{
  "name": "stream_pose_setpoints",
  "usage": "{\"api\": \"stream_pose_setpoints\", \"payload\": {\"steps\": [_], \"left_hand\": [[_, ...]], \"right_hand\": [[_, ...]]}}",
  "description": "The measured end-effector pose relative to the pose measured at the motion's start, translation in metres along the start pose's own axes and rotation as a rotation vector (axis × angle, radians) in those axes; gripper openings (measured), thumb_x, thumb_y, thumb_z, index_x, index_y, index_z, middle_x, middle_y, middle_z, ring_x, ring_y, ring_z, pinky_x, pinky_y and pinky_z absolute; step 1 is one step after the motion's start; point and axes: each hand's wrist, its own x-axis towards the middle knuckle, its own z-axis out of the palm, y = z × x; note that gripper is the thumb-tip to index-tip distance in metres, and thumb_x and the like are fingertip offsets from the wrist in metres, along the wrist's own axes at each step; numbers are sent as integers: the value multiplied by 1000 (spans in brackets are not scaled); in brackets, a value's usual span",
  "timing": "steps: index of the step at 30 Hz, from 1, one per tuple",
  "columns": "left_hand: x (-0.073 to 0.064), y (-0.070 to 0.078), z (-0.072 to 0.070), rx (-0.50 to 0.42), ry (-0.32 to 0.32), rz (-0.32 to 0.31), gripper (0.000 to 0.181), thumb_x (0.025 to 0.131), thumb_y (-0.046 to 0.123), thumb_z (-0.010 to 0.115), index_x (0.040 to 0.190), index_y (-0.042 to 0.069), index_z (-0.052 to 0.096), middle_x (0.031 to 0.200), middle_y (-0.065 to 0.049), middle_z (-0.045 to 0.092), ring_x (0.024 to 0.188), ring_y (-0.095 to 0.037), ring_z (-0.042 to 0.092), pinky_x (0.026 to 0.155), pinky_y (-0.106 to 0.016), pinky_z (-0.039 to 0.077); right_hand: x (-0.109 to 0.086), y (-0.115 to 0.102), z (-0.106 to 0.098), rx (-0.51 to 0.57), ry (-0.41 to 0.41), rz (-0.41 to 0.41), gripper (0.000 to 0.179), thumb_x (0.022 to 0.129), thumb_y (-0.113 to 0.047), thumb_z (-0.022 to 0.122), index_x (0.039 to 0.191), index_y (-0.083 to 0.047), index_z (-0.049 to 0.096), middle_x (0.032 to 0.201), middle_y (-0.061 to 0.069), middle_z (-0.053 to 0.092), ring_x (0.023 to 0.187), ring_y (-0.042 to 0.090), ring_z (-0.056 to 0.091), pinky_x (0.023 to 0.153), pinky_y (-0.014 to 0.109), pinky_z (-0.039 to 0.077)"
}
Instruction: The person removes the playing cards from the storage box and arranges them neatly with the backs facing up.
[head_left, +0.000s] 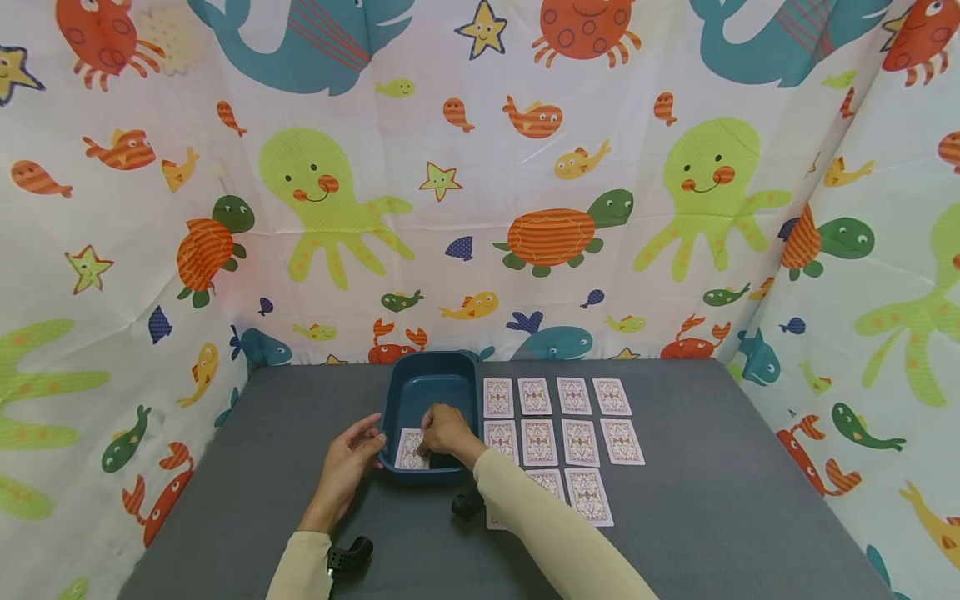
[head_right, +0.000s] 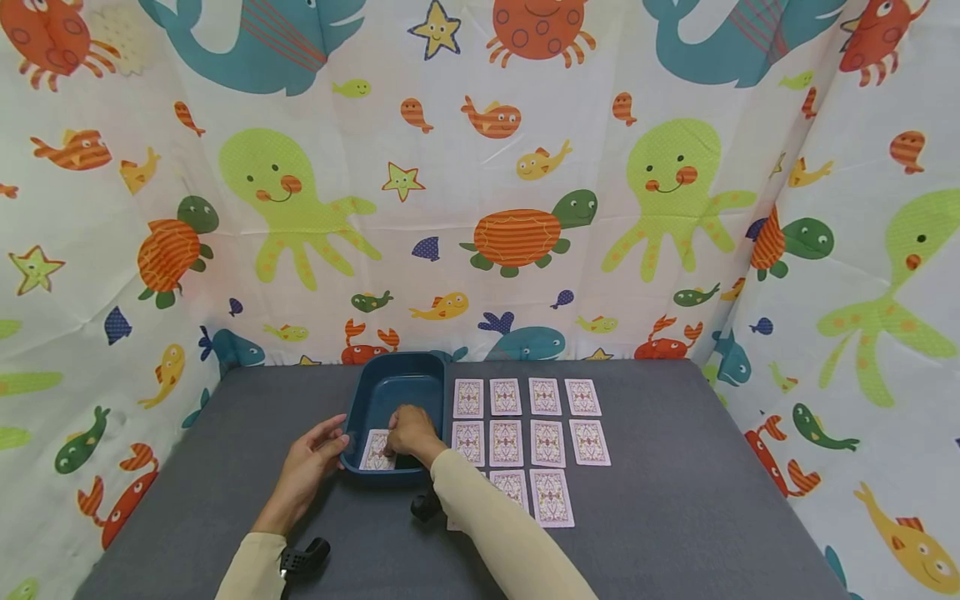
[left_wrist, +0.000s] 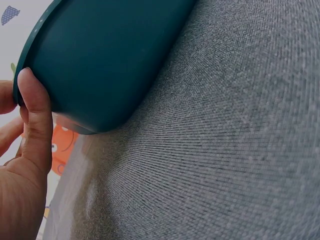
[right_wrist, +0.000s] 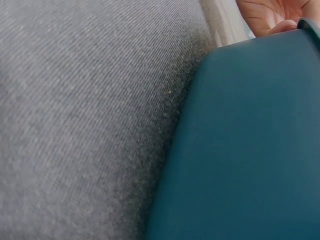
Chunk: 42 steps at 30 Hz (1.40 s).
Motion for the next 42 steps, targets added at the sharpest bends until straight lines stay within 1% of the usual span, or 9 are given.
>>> {"api": "stream_pose_setpoints", "payload": {"steps": [5,8,13,17,24,28,32,37,42], "left_hand": [[1,-3,0,7,6,-6,44,96,13,62,139,11,53,113,-10,51,94,-23,57,68,-30,55],[1,-4,0,6,5,-6,44,96,14,61,139,11,53,113,-10,51,97,-25,56,68,-30,55],[1,-4,-1,6,1,-10,43,96,14,61,139,14,53,114,-10,50,100,-28,55,69,-29,55],[0,-3,0,12,-2,-18,43,96,15,61,139,15,53,116,-11,50,101,-27,55,70,-29,55],[0,-1,0,14,-6,-29,44,97,16,60,140,14,52,118,-12,50,99,-26,55,72,-28,55],[-1,0,0,20,-8,-29,44,97,15,60,140,14,52,118,-13,50,102,-29,54,73,-27,55],[-1,1,-1,25,-10,-32,43,97,17,60,140,15,52,119,-13,49,103,-29,53,73,-27,55],[-1,1,0,22,2,-36,43,97,15,59,140,14,52,119,-14,49,102,-30,55,71,-28,55],[0,0,2,14,18,-35,42,97,13,59,139,14,53,116,-12,50,99,-28,56,69,-28,55]], "right_hand": [[1,3,1,78,25,-9,39,63,-7,89,92,-9,64,79,0,55,74,16,49,65,27,42],[2,4,2,128,24,-16,39,65,-6,88,96,-9,65,81,-1,53,74,15,49,65,26,41],[2,4,1,202,23,-22,40,68,-5,87,103,-9,66,82,1,56,75,14,51,65,26,42],[2,3,1,223,18,-7,38,71,-8,86,105,-9,68,81,1,58,73,14,52,62,26,42],[2,2,0,280,4,4,28,78,-11,81,104,-9,70,79,2,60,72,14,55,61,25,43],[0,2,-2,326,7,-4,23,84,-12,76,106,-8,70,80,3,60,70,15,57,59,26,46],[0,0,-5,342,16,-26,21,88,-13,73,108,-8,69,81,3,60,70,15,57,60,26,46],[3,0,-5,344,91,-65,17,90,-15,71,106,-13,70,84,1,61,73,13,55,62,25,46],[4,0,-7,361,177,-119,18,91,-16,70,109,-15,69,87,0,61,75,11,55,65,22,48]]}}
